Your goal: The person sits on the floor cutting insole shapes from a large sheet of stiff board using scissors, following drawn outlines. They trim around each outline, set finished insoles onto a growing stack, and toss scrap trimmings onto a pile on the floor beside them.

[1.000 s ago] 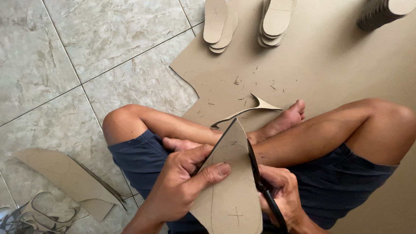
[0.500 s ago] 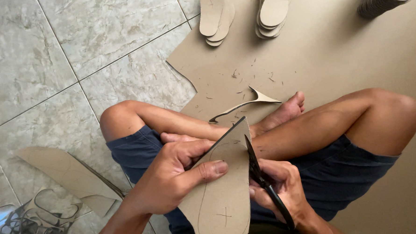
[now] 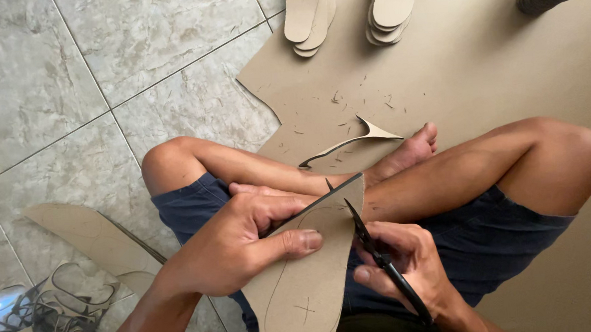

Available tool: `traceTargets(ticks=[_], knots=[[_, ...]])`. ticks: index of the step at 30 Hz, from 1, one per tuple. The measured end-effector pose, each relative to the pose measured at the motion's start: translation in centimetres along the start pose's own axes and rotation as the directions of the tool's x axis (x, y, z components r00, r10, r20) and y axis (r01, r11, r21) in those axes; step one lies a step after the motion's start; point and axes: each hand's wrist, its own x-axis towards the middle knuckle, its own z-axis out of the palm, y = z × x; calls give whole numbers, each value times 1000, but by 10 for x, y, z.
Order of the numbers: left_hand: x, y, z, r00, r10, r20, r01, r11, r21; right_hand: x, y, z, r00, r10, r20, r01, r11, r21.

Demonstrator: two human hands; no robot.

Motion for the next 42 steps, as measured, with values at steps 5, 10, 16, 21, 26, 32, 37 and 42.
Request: traceTargets(ticks=[5, 10, 16, 21, 26, 32, 37, 42], knots=[[2, 5, -6, 995, 76, 62, -73, 996, -50, -4, 1, -5, 998, 62, -16, -63, 996, -70], [0, -1, -13, 993, -29, 112, 40, 995, -95, -3, 1, -12, 1000, 14, 13, -11, 972, -236], [12, -17, -28, 980, 64, 187, 8, 933, -361, -4, 1, -9, 996, 84, -3, -84, 983, -162], [42, -48, 49, 770, 351, -533, -410, 912, 9, 7, 1, -9, 987, 46, -153, -51, 998, -29], [49, -92, 110, 872, 307, -381, -440, 833, -336, 14, 8, -2, 983, -20, -180, -13, 984, -176], [69, -107, 126, 718, -109, -687, -648, 255, -718, 19, 5, 5, 986, -51, -162, 42, 997, -63], [53, -95, 132, 663, -140, -735, -617, 453, -643, 23, 1, 6, 989, -17, -148, 29, 996, 82], [43, -74, 121, 745, -133, -654, -539, 458, -707, 22, 7, 9, 989, -80, -127, 100, 982, 161]])
